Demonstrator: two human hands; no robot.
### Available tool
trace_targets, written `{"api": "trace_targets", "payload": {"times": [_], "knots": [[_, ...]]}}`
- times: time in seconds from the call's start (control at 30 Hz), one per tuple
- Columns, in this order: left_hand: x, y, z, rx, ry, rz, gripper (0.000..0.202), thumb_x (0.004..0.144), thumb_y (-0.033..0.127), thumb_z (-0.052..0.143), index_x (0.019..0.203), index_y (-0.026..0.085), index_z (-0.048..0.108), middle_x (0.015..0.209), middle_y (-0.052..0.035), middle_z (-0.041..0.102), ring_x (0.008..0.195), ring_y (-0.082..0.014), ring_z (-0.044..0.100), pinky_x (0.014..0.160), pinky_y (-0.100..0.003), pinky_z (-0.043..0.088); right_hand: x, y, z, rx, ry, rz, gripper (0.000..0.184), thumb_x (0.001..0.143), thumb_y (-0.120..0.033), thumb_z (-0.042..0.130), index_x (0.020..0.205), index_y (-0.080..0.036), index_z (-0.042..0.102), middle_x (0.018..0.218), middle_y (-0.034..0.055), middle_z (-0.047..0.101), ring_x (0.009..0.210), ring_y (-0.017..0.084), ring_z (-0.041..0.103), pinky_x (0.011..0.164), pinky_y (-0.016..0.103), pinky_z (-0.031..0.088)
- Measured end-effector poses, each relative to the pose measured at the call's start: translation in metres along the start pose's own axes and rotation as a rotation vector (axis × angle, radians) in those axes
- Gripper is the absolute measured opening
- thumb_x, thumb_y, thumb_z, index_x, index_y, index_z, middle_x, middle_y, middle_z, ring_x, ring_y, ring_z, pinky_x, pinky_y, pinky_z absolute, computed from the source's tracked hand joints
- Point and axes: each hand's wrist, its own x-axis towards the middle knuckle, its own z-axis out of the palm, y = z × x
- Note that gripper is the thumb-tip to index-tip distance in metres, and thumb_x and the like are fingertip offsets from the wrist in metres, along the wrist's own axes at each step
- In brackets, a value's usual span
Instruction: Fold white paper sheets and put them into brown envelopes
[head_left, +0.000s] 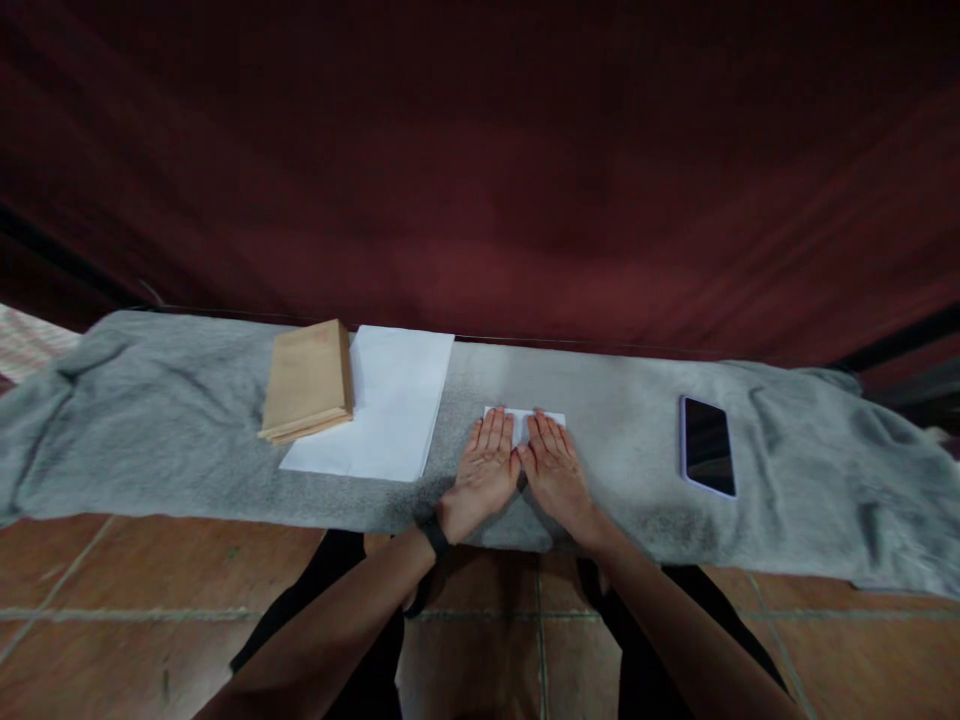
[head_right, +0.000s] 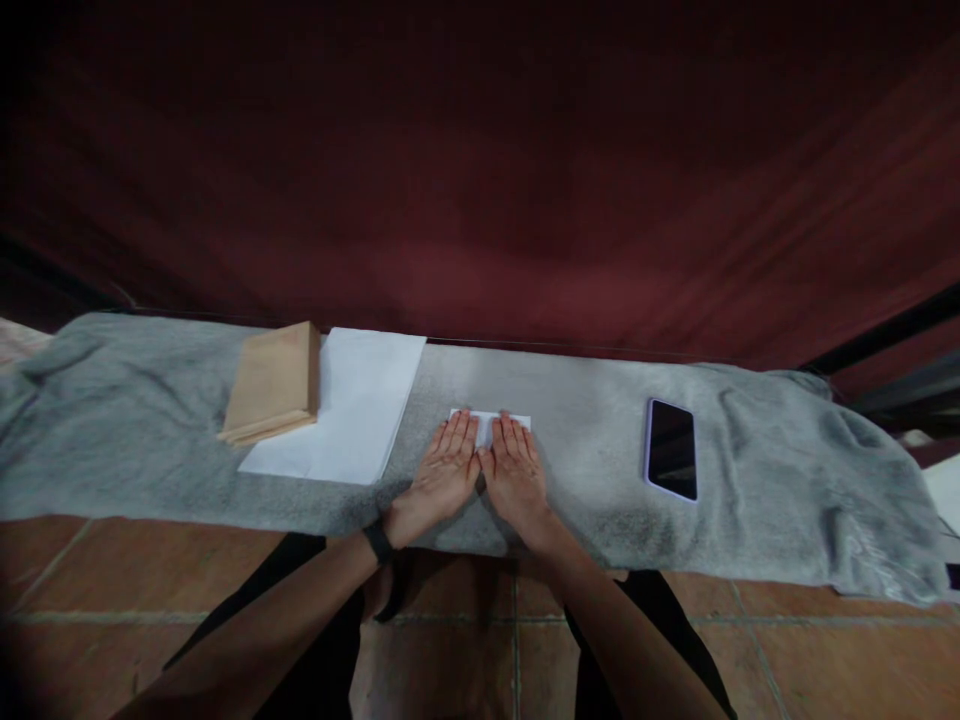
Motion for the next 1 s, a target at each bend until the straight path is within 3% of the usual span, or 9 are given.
{"api": "trace_targets", "payload": {"times": [0.33, 0.57, 0.77, 1.0], "knots": [[0.007, -0.008, 0.007, -0.011, 0.09, -0.04, 0.067, 0.105, 0.042, 0.028, 0.159, 0.002, 0.023, 0.165, -0.0221, 0.027, 0.155, -0.0297, 0.021, 0.126, -0.049, 0.023, -0.008, 0.008, -0.001, -0.035, 0.041, 0.104, 0.063, 0.106, -0.039, 0.034, 0.155, 0.001, 0.034, 0.162, 0.023, 0.034, 0.152, 0.032, 0.031, 0.123, 0.05, 0.027], [0.004, -0.01, 0.008, -0.022, 0.15, -0.038, 0.07, 0.105, 0.048, 0.029, 0.161, 0.007, 0.019, 0.165, -0.0216, 0.027, 0.155, -0.0302, 0.021, 0.125, -0.053, 0.023, -0.017, 0.016, -0.001, -0.025, 0.074, 0.079, 0.065, 0.106, -0.042, 0.033, 0.158, -0.003, 0.029, 0.163, 0.0223, 0.033, 0.152, 0.031, 0.03, 0.122, 0.052, 0.028], [0.002, -0.008, -0.003, 0.02, 0.078, 0.038, 0.061, 0.105, 0.04, 0.029, 0.157, 0.007, 0.031, 0.164, -0.0175, 0.032, 0.156, -0.0276, 0.021, 0.128, -0.052, 0.017, -0.021, 0.018, -0.003, -0.029, 0.047, 0.071, 0.064, 0.107, -0.04, 0.032, 0.159, -0.004, 0.028, 0.164, 0.0214, 0.031, 0.153, 0.03, 0.028, 0.123, 0.051, 0.025], [0.007, -0.005, -0.004, -0.023, 0.019, 0.181, 0.057, 0.105, 0.032, 0.027, 0.158, 0.012, 0.03, 0.166, -0.0122, 0.031, 0.156, -0.0219, 0.022, 0.128, -0.046, 0.018, -0.024, 0.015, -0.007, -0.034, 0.046, 0.013, 0.061, 0.106, -0.033, 0.032, 0.16, -0.007, 0.025, 0.164, 0.0176, 0.033, 0.153, 0.028, 0.028, 0.125, 0.052, 0.021]]}}
